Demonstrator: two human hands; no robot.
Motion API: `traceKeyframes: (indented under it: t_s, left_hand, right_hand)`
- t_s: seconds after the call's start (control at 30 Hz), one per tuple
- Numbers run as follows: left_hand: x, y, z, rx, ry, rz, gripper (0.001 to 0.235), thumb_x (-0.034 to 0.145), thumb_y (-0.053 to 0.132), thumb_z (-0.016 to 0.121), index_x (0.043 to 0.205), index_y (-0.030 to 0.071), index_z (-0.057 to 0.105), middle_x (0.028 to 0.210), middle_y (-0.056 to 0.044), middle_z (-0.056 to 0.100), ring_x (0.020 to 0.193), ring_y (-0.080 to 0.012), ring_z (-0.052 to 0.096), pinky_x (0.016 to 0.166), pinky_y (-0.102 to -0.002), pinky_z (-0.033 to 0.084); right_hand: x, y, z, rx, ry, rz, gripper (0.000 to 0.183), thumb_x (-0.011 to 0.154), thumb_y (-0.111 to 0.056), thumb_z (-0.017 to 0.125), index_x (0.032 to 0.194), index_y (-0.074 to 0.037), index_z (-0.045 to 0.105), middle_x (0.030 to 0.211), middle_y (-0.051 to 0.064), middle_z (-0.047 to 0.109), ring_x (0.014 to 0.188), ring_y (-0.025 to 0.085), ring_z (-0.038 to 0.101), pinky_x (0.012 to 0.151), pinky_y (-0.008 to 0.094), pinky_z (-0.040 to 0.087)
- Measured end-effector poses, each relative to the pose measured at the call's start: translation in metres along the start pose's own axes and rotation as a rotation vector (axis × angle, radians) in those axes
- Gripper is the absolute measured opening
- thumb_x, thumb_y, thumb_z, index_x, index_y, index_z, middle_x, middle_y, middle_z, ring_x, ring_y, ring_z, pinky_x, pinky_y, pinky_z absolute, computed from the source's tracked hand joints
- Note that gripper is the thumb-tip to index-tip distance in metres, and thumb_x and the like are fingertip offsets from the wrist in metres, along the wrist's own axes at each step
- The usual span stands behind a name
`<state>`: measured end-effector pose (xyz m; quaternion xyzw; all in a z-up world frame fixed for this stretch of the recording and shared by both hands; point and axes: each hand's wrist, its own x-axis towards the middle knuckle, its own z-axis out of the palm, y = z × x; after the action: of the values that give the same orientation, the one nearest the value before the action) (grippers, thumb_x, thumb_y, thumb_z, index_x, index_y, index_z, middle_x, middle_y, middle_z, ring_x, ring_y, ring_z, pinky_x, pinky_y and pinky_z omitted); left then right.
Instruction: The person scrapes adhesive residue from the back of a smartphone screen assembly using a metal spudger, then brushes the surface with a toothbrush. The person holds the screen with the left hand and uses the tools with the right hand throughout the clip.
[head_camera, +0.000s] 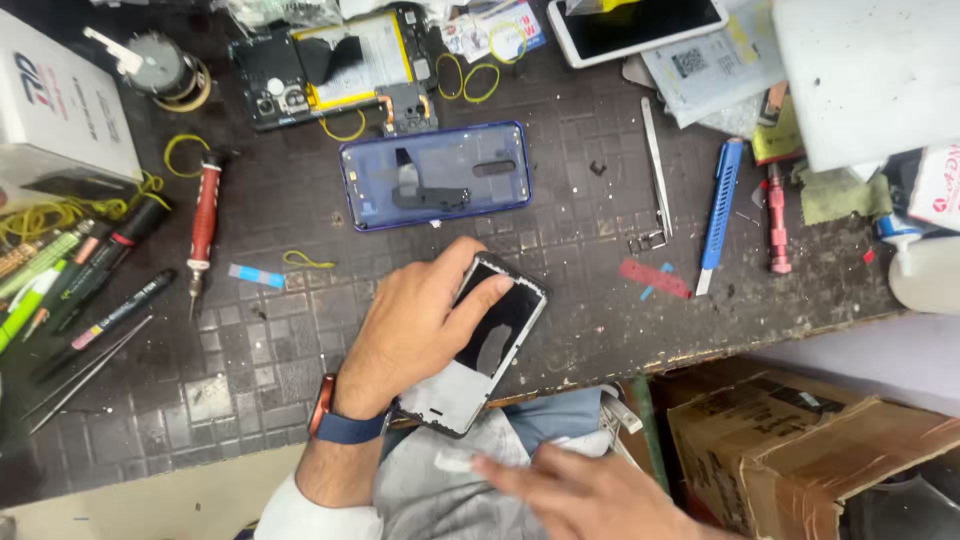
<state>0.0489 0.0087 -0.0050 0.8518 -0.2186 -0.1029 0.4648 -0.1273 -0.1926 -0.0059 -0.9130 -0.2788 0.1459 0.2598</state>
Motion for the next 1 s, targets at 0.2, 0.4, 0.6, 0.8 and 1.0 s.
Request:
traceKeyframes:
  t_s: [0.2,0.4,0.6,0.8,1.0]
  left_hand:
    - [0.001,-0.003,0.001,-0.007,-0.052,-0.093,0.029,0.098,0.038,0.061,0.106,0.01,0.064,0.07,-0.017,0.068,0.07,-0.0411,0.067,0.059,-0.052,0.047]
    - [-0.001,-0.004,0.002,0.027,0.001,-0.044,0.031,0.097,0.039,0.063,0.107,0.009,0.064,0.072,-0.019,0.068,0.072,-0.0437,0.066,0.059,-0.053,0.047]
    - [-0.002,-0.006,0.004,-0.032,0.008,-0.068,0.032,0.097,0.039,0.063,0.106,0.009,0.064,0.072,-0.017,0.069,0.07,-0.0409,0.068,0.057,-0.052,0.049]
    - [-0.001,-0.007,0.006,0.028,0.063,0.006,0.03,0.097,0.036,0.066,0.106,0.007,0.063,0.072,-0.018,0.069,0.07,-0.0418,0.067,0.058,-0.051,0.048]
    - [-0.001,-0.008,0.008,0.032,0.046,-0.002,0.029,0.097,0.036,0.067,0.103,0.008,0.063,0.074,-0.017,0.07,0.071,-0.0418,0.068,0.059,-0.051,0.05]
  right_hand:
    - [0.027,0.014,-0.005,-0.254,0.382,0.424,0.066,0.082,-0.007,0.065,0.144,-0.03,0.058,0.078,0.005,0.054,0.058,0.025,0.059,0.048,0.04,0.05]
    - [0.007,-0.007,0.0,-0.042,0.099,-0.099,0.067,0.082,-0.014,0.068,0.147,-0.028,0.057,0.079,0.003,0.052,0.062,0.02,0.063,0.053,0.038,0.056]
    - [0.016,0.011,0.005,-0.294,0.088,0.409,0.07,0.087,-0.014,0.065,0.151,-0.038,0.053,0.08,0.003,0.054,0.056,0.023,0.06,0.047,0.041,0.054]
    - [-0.004,-0.006,0.008,-0.161,0.117,-0.112,0.081,0.079,-0.015,0.064,0.157,-0.025,0.044,0.085,0.002,0.054,0.058,0.018,0.058,0.061,0.045,0.058]
    - [0.013,0.009,0.004,-0.293,0.243,0.468,0.074,0.079,-0.009,0.065,0.148,-0.032,0.051,0.078,0.005,0.053,0.055,0.024,0.06,0.043,0.04,0.051]
